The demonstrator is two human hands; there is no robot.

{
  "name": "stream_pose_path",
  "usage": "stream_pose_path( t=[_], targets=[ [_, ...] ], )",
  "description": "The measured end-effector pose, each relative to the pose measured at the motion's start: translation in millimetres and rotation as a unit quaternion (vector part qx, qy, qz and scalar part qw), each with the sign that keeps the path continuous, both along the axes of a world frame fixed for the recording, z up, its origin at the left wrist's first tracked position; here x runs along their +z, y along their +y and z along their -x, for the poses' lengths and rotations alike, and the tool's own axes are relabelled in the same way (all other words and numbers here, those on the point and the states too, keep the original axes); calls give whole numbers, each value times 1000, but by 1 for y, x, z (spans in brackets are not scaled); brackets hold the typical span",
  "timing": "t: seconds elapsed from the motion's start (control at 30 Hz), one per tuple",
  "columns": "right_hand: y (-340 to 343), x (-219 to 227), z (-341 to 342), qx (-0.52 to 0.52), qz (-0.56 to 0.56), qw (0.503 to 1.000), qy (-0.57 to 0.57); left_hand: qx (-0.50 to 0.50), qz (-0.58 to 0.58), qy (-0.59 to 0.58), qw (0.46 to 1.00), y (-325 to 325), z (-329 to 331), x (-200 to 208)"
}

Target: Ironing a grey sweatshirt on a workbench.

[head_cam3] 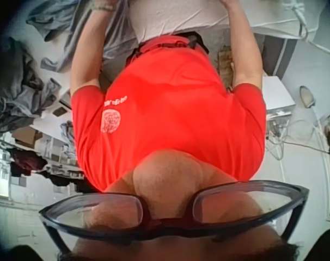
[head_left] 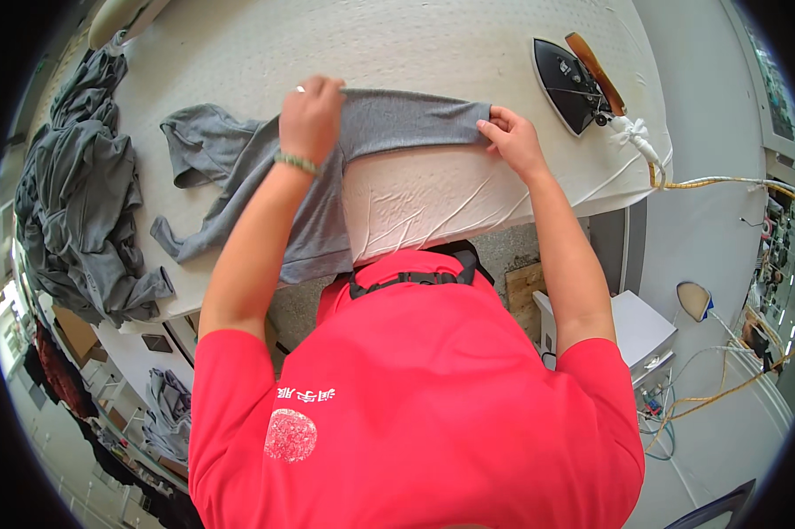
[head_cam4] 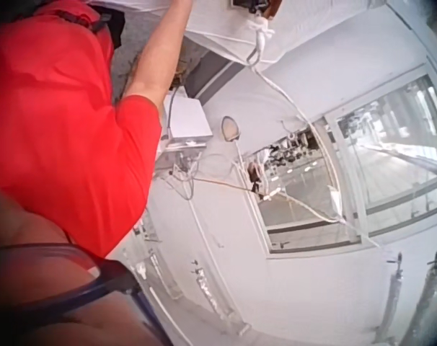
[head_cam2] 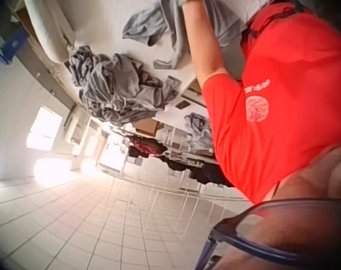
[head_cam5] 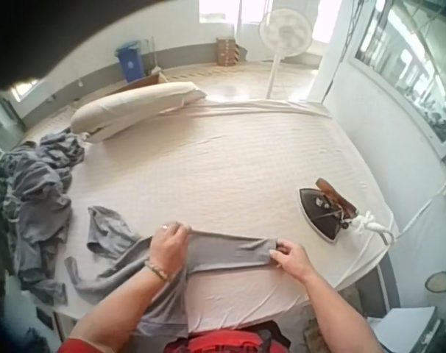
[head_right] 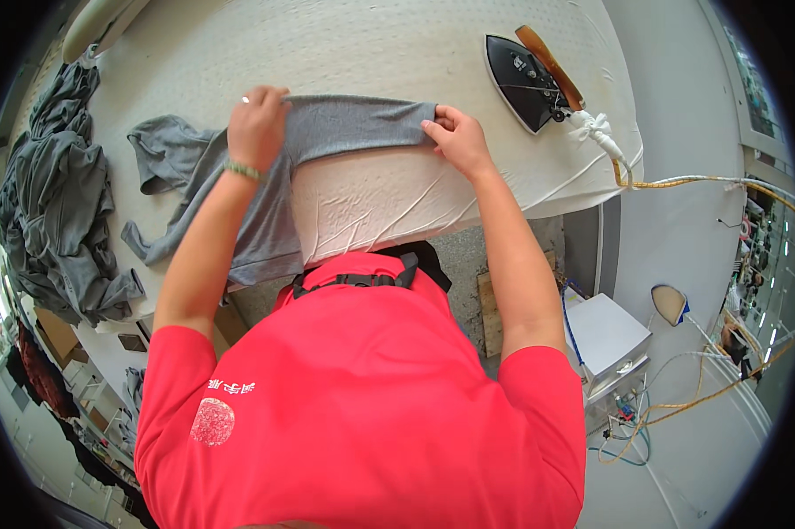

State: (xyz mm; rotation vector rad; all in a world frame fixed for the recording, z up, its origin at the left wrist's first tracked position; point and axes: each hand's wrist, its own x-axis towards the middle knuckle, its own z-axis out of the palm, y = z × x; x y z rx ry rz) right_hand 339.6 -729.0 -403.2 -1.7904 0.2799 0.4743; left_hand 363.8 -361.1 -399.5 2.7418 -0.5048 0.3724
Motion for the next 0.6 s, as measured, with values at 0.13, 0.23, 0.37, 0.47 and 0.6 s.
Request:
stream_pose_path(
  t=[0.13,0.23,0.37,0.47,0.6],
  targets=[
    [1,-5,12,-23,23,999,-21,-93,64,64,992,-26,73,19],
    [2,4,3,-18,32,999,-15,-73,11,10,997,-39,61,14],
    [7,11,5,-54,42,998,18,-63,11,0,998,-48,60,9],
    [22,21,24,18,299,920,-252,-73,34,29,996,-51,82,10],
    [72,49,57,223,318,816,-428,-81,44,65,994,-59,115,11]
  ],
)
